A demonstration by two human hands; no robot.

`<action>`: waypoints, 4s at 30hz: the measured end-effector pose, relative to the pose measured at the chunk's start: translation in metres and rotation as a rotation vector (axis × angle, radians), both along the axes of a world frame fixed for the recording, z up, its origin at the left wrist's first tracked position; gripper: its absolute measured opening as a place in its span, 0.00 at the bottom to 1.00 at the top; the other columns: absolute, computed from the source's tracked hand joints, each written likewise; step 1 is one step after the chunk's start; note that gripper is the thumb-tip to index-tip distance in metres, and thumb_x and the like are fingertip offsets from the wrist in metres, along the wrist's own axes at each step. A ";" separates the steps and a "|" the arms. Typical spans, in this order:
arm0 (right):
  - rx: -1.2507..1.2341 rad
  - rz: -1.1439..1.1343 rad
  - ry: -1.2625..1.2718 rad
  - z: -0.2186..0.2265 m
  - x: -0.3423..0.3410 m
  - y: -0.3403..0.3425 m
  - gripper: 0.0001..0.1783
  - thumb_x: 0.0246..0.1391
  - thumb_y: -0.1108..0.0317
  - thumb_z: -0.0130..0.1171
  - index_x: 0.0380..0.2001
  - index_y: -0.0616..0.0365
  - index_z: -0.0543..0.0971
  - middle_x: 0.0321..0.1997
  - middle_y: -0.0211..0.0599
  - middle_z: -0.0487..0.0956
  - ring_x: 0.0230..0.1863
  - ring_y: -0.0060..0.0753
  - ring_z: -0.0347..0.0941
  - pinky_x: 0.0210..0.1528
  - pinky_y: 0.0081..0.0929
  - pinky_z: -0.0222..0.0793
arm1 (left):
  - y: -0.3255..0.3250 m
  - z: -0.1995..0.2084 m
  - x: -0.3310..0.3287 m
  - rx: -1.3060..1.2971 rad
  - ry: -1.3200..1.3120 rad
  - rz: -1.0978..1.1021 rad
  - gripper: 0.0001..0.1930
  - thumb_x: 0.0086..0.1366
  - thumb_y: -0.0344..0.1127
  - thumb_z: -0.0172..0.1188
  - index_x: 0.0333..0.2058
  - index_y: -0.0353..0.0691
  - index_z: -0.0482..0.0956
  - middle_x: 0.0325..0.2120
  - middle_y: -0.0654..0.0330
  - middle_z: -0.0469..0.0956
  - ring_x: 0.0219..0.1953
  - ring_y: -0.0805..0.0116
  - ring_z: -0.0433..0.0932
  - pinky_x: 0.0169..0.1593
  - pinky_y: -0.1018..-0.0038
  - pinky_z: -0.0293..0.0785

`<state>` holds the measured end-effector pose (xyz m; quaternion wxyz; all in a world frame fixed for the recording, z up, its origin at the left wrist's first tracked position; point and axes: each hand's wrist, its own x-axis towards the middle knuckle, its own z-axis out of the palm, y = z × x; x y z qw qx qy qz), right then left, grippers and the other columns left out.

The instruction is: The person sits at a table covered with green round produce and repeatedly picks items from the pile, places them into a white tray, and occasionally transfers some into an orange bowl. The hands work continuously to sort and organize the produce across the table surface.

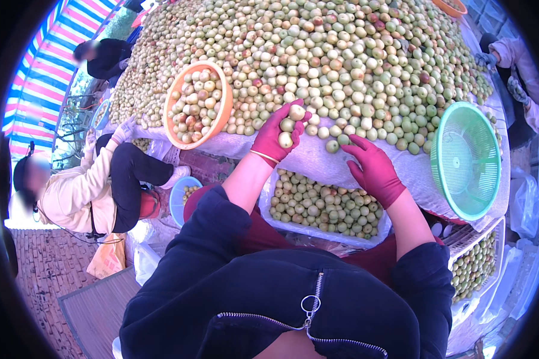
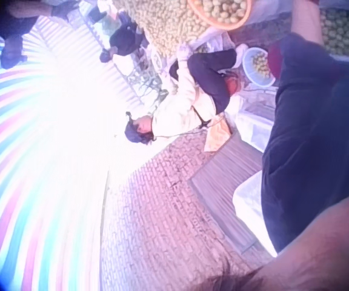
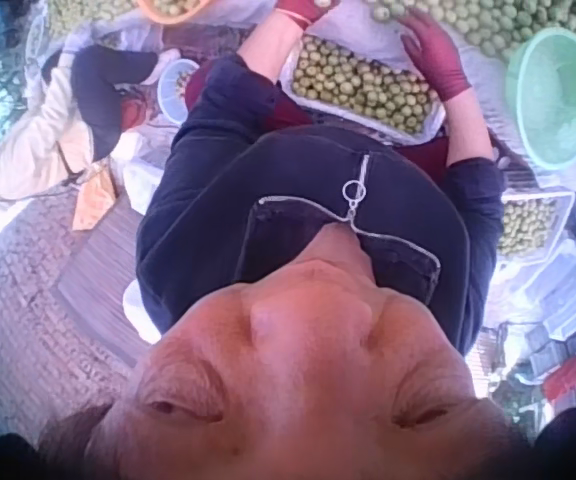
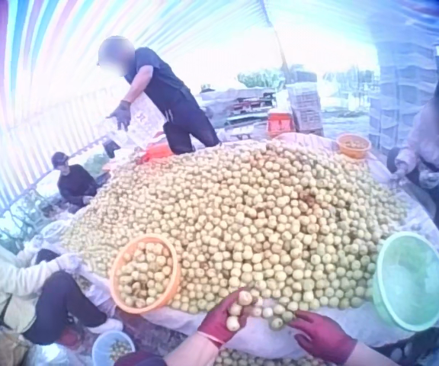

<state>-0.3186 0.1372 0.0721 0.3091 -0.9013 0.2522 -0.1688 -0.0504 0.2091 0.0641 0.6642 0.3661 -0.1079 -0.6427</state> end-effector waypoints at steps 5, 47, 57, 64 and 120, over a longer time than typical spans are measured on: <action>0.012 0.015 -0.030 0.004 0.000 0.001 0.22 0.52 0.74 0.61 0.53 0.52 0.78 0.63 0.50 0.72 0.59 0.54 0.72 0.59 0.40 0.71 | 0.007 0.015 0.068 -0.128 -0.623 0.461 0.23 0.70 0.41 0.56 0.61 0.44 0.69 0.53 0.54 0.74 0.45 0.68 0.76 0.38 0.78 0.77; -0.041 -0.024 0.029 -0.007 -0.002 -0.013 0.24 0.50 0.70 0.63 0.54 0.52 0.77 0.65 0.53 0.69 0.63 0.56 0.67 0.64 0.43 0.66 | -0.153 -0.018 0.036 0.127 -2.211 -0.369 0.18 0.61 0.36 0.59 0.50 0.45 0.72 0.49 0.49 0.73 0.48 0.48 0.78 0.46 0.56 0.78; -0.023 0.000 -0.008 -0.014 -0.003 -0.019 0.24 0.48 0.70 0.64 0.52 0.52 0.77 0.63 0.51 0.70 0.61 0.54 0.69 0.62 0.42 0.67 | -0.155 -0.008 0.033 -0.146 -2.357 -0.329 0.09 0.60 0.39 0.61 0.37 0.44 0.76 0.34 0.56 0.78 0.41 0.53 0.78 0.42 0.57 0.76; -0.044 0.003 -0.002 -0.014 -0.002 -0.021 0.24 0.48 0.69 0.63 0.52 0.52 0.76 0.63 0.51 0.70 0.61 0.53 0.69 0.62 0.42 0.67 | -0.192 0.009 -0.050 -0.361 -2.353 -0.462 0.16 0.56 0.29 0.59 0.45 0.48 0.78 0.55 0.54 0.71 0.47 0.52 0.78 0.48 0.59 0.77; 0.082 0.119 -0.071 -0.016 0.003 -0.056 0.22 0.46 0.69 0.65 0.48 0.57 0.78 0.58 0.49 0.73 0.54 0.52 0.74 0.56 0.41 0.72 | -0.335 0.010 -0.106 -0.258 -2.422 -0.524 0.15 0.60 0.33 0.59 0.47 0.48 0.76 0.50 0.56 0.74 0.43 0.55 0.82 0.41 0.57 0.78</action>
